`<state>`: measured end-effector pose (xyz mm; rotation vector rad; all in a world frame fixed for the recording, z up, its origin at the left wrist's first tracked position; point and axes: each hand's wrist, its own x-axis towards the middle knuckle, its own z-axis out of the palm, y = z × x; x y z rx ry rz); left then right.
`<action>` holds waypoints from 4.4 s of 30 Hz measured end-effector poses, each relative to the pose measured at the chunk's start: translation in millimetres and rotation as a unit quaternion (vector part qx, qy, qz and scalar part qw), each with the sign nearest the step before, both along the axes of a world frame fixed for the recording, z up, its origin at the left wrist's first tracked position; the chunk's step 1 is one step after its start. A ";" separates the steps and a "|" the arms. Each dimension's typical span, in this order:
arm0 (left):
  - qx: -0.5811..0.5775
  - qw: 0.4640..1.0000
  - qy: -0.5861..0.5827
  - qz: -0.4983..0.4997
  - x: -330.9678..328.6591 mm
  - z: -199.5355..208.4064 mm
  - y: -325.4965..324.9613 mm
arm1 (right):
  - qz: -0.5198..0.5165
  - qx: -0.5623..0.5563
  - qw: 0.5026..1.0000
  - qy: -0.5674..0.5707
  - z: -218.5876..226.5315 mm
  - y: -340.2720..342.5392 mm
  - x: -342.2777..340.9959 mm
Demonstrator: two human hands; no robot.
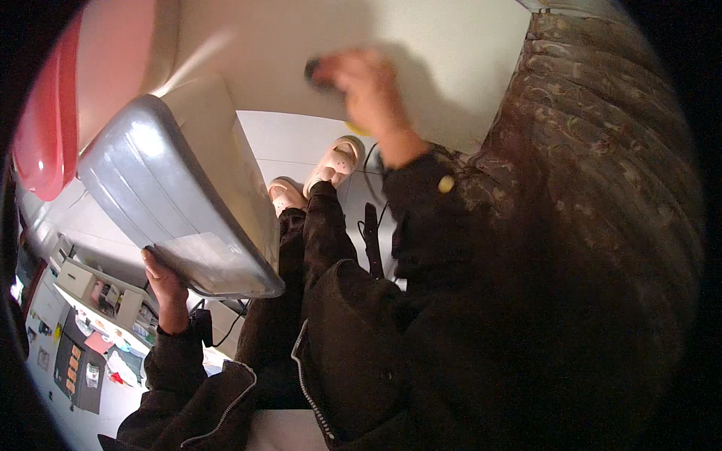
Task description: The person wipes a countertop with a cloth, moving aside a fruit bowl, a round container, a jar, and several small jars. They then wipe under a pink basin and a gray tray, placing each item back after cleaning the area beneath.
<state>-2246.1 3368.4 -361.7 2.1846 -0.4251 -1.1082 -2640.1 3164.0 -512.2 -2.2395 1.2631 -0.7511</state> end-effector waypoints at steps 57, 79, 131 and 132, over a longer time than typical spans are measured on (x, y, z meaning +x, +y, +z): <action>-0.052 0.996 0.073 -0.025 14.7 -13.8 1.2 | -0.425 0.048 0.900 -0.090 25.9 33.6 -19.0; 0.029 0.998 0.000 -0.061 20.0 -22.8 23.1 | -0.012 -0.051 0.998 -0.037 -18.8 -100.2 95.8; -0.009 0.998 -0.016 0.053 -26.7 -12.6 22.1 | -0.221 -0.032 0.975 -0.018 19.7 -162.7 -50.8; -0.007 0.998 -0.035 0.048 -28.1 -11.1 20.9 | -0.142 -0.082 0.986 -0.030 9.0 -151.3 -34.4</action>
